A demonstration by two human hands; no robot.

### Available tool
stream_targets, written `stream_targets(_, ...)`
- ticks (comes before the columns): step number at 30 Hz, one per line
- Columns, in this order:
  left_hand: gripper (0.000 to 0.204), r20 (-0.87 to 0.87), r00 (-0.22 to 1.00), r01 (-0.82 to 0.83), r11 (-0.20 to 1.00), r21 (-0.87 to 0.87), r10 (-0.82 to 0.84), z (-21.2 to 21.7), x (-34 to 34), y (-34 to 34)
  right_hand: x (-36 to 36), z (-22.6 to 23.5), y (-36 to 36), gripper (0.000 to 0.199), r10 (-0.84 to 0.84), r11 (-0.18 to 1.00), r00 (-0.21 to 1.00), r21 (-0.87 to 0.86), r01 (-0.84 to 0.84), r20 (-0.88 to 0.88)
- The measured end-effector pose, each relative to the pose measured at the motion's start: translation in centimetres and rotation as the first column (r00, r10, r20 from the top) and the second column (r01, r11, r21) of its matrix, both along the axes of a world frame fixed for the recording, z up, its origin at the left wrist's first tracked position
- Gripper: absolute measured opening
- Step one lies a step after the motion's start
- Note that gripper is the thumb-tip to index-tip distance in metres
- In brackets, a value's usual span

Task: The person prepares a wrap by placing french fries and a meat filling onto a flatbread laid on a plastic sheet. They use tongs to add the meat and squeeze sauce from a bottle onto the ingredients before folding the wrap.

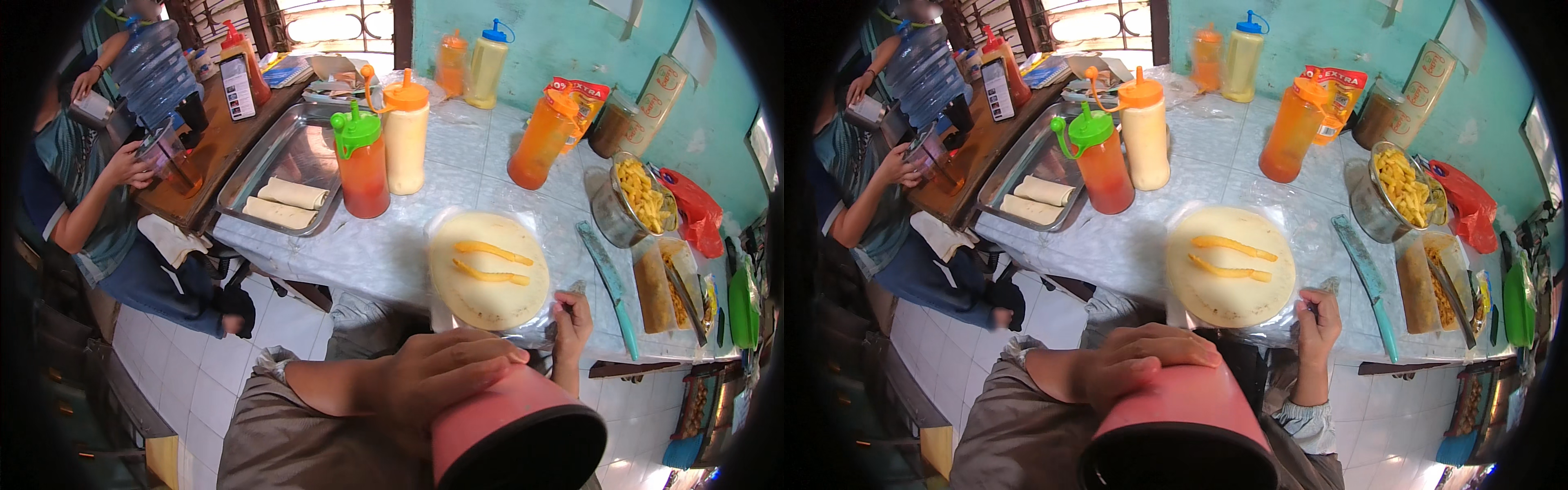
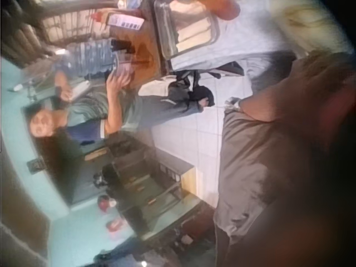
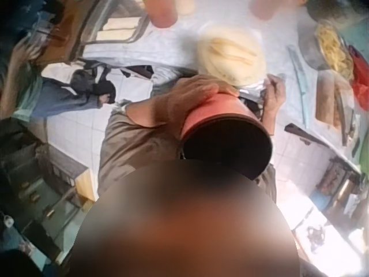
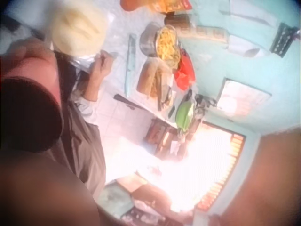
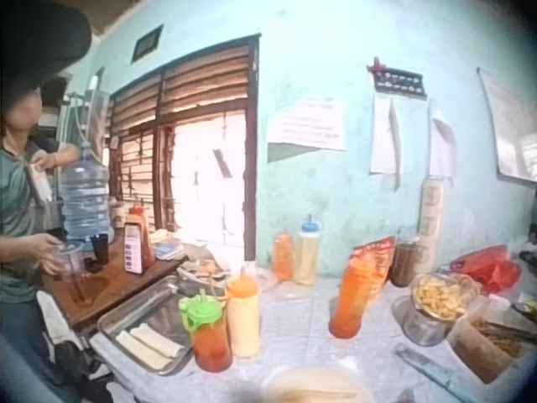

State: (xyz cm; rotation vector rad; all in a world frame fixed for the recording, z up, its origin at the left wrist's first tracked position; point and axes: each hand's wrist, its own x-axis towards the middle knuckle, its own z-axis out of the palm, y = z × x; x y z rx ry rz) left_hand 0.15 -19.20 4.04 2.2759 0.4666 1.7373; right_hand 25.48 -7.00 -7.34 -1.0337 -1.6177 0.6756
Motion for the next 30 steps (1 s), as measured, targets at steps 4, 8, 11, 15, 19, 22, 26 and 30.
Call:
stream_targets(4, 0.052, 0.029, 0.999, -0.022, 0.997, 0.072, 0.02, -0.3, 0.8, 0.2, 0.3, -0.2, 0.0, 0.014, 0.009, 1.0, 1.0, -0.003, -0.009, 0.012)
stream_targets(8, 0.04, -0.015, 0.997, -0.075, 0.996, 0.055, 0.076, 0.5, 1.1, 0.1, 0.1, 0.2, -0.2, 0.015, -0.001, 1.0, 1.0, -0.019, 0.001, 0.006)
stream_targets(11, 0.039, -0.001, 0.995, -0.099, 0.995, 0.016, 0.099, 0.3, 0.9, -0.1, 0.0, 0.1, -0.2, 0.015, 0.01, 1.0, 1.0, -0.016, -0.011, -0.016)
stream_targets(15, 0.064, 0.046, 0.992, -0.12, 0.99, 0.078, 0.116, -1.1, 0.6, 0.6, -0.1, 0.2, -0.2, 0.014, 0.012, 1.0, 1.0, -0.019, -0.012, -0.006)
stream_targets(19, 0.069, 0.016, 0.997, -0.08, 0.997, 0.019, 0.08, -1.7, -0.1, 0.5, -0.1, 0.3, -0.2, 0.014, -0.013, 1.0, 0.999, 0.004, 0.013, 0.033)
stream_targets(22, 0.07, 0.047, 0.995, -0.093, 0.994, 0.057, 0.09, -1.6, 0.0, 0.9, 0.1, 0.1, -0.1, 0.014, -0.008, 1.0, 1.0, 0.03, 0.007, 0.017)
stream_targets(26, 0.068, 0.037, 0.999, -0.022, 0.984, -0.174, 0.029, -3.0, -0.5, 0.2, 0.0, 0.2, -0.2, 0.015, -0.009, 1.0, 1.0, 0.013, 0.008, 0.018)
stream_targets(30, 0.066, 0.117, 0.991, 0.101, 0.95, -0.295, -0.069, -4.9, -0.9, 0.2, 0.0, 0.2, -0.2, 0.015, -0.003, 1.0, 1.0, 0.028, 0.003, 0.03)
